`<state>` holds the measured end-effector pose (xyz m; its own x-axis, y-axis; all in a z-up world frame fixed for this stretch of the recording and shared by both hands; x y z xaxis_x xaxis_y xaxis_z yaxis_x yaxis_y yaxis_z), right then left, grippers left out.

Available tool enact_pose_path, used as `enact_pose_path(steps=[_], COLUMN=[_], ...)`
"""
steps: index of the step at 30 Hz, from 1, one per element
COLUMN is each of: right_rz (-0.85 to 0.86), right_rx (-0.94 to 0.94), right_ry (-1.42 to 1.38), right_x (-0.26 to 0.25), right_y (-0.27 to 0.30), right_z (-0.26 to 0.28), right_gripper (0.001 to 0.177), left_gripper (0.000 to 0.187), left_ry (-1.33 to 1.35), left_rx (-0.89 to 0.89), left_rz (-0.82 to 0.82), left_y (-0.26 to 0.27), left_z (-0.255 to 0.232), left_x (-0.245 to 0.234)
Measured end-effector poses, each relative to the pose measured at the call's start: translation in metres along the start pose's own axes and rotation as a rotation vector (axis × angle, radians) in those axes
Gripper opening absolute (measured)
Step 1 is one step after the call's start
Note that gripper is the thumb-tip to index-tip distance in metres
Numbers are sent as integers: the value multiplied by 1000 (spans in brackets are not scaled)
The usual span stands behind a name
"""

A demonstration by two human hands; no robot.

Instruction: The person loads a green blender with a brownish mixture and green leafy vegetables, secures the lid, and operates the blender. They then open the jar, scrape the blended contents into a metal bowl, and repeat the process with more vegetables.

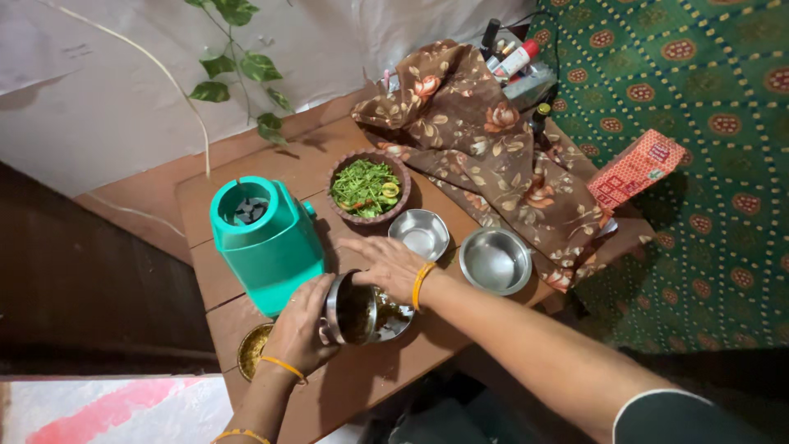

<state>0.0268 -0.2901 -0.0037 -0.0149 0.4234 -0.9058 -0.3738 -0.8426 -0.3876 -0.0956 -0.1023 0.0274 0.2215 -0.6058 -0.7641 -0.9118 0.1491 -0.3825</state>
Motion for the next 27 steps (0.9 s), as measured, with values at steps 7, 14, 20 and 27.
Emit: enact_pose_path(steps=[7,14,20,27], right_rz=[-72,-181,-295,-328], right_rx=[371,844,891,1098], right_ry=[-320,-584,-455,-450], right_x=[20,26,47,65], right_y=[42,84,86,92], right_z=[10,41,57,61], right_gripper=[43,55,55,75], left_gripper=[81,69,60,58], left_ry=[-288,-596,-825,-873], left_rx=[163,232,379,525], left_rz=[24,45,146,323], left_y=[-7,-3,-9,-27], left_z=[-16,-18,-19,-15], left_x=[8,24,58,75])
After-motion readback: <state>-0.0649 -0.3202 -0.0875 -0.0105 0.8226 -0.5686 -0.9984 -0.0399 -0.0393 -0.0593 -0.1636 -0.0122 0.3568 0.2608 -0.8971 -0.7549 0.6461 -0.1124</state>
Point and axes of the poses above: each hand's wrist, its own y-axis away from the middle knuckle, its own x-axis out of the palm, z = x × y, the point moved 2 cm from there along -y, towards the middle knuckle, and after that the axes turned 8 degrees about -z, right-handed, at the moved point
